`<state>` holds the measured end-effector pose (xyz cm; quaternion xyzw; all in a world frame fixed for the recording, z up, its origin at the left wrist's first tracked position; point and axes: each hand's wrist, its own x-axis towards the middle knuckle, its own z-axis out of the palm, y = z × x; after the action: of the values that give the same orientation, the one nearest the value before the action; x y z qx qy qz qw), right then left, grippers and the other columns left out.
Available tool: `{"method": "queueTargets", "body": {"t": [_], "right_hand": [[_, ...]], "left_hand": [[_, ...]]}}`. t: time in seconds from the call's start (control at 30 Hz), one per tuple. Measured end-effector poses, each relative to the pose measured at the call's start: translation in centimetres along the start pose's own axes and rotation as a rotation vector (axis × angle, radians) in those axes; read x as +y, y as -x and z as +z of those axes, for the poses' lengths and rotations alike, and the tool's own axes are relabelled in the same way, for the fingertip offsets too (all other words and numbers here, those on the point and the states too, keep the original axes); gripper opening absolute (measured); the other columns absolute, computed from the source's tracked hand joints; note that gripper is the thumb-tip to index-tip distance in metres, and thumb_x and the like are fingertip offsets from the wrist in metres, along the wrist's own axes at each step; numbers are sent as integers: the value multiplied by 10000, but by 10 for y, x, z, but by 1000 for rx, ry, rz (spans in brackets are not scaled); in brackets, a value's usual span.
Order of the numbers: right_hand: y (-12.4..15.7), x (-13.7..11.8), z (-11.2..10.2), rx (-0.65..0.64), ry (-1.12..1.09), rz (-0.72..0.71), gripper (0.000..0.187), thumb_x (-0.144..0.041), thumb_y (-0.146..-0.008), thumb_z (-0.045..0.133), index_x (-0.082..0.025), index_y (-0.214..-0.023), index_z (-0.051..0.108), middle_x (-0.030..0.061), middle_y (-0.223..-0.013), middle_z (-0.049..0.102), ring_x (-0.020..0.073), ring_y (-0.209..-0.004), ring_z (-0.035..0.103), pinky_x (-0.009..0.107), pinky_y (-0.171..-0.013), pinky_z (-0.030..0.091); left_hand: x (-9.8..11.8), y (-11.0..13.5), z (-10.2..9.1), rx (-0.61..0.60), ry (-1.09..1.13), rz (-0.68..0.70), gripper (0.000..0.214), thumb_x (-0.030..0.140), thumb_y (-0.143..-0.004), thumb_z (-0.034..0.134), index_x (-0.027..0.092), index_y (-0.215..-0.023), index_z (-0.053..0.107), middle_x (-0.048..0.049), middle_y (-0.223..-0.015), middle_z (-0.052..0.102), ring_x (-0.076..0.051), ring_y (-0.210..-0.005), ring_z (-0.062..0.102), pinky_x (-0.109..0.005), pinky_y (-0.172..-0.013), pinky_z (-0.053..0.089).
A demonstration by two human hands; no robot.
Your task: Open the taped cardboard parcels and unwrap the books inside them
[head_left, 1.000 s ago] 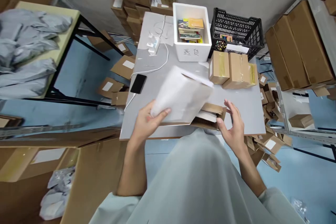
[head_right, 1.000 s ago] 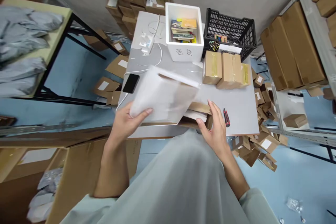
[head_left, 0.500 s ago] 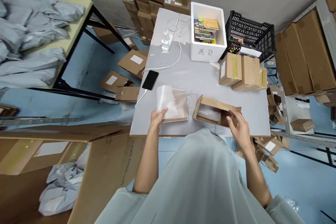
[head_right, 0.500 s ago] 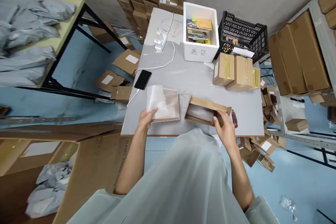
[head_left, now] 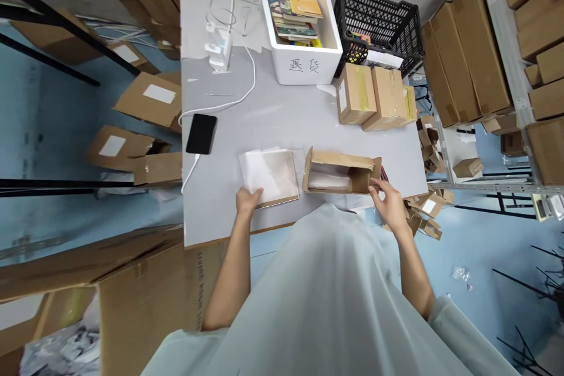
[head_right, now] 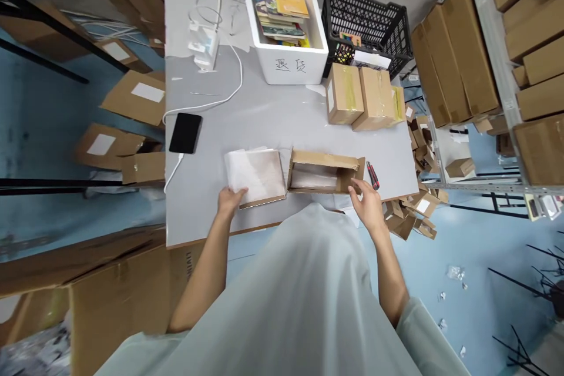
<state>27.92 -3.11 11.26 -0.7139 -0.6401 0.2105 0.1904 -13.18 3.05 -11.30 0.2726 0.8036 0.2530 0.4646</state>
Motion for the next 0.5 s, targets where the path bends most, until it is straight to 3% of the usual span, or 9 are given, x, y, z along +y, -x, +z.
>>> {"method": "queueTargets", "body": {"t": [0.07, 0.13, 0.23, 0.33, 0.4, 0.5], "right_hand": [[-1, 10, 2, 52, 19, -10, 417, -495, -1090, 561, -195, -1297, 763, 178, -1328, 794, 318, -1230, 754, 503, -1087, 604], [-3, 23, 6, 130, 47, 15, 450, -489, -1077, 571, -177, -1362, 726, 206, -1426, 744, 333, -1324, 702, 539, -1143, 566], [-8, 48, 14, 168, 78, 175, 588, -510, -1028, 620, -118, -1466, 651, 257, -1436, 726, 364, -1295, 708, 561, -1107, 573], [-15, 70, 23, 87, 68, 342, 666, -517, -994, 650, -76, -1492, 619, 280, -1373, 754, 367, -1183, 757, 502, -990, 611], [-19, 78, 28, 13, 50, 367, 554, -473, -1018, 607, -103, -1427, 659, 251, -1304, 789, 333, -1091, 783, 437, -931, 607], [-26, 83, 27, -127, 60, 332, 323, -371, -1058, 491, -174, -1103, 743, 148, -944, 822, 280, -840, 771, 349, -797, 550]], "left_hand": [[11, 8, 0, 36, -52, 5, 762, 334, -701, 839, 46, -1368, 608, -323, -1489, 627, -490, -1482, 543, -645, -1286, 395], [29, 26, 4, -11, -35, 106, 759, 395, -811, 801, 77, -1463, 580, -296, -1623, 545, -432, -1526, 534, -577, -1310, 398], [60, 67, 16, -253, 39, 333, 667, 548, -952, 696, 167, -1492, 608, -209, -1619, 602, -347, -1488, 605, -482, -1239, 504], [87, 103, 33, -428, -16, 405, 747, 639, -913, 727, 191, -1500, 618, -195, -1628, 606, -354, -1470, 622, -457, -1167, 560], [96, 116, 44, -484, -78, 409, 737, 619, -881, 737, 181, -1465, 638, -194, -1562, 662, -364, -1383, 679, -463, -1119, 582], [102, 122, 55, -447, -190, 382, 517, 541, -873, 658, 174, -1231, 720, -153, -1212, 807, -364, -1156, 754, -491, -1061, 596]]}}
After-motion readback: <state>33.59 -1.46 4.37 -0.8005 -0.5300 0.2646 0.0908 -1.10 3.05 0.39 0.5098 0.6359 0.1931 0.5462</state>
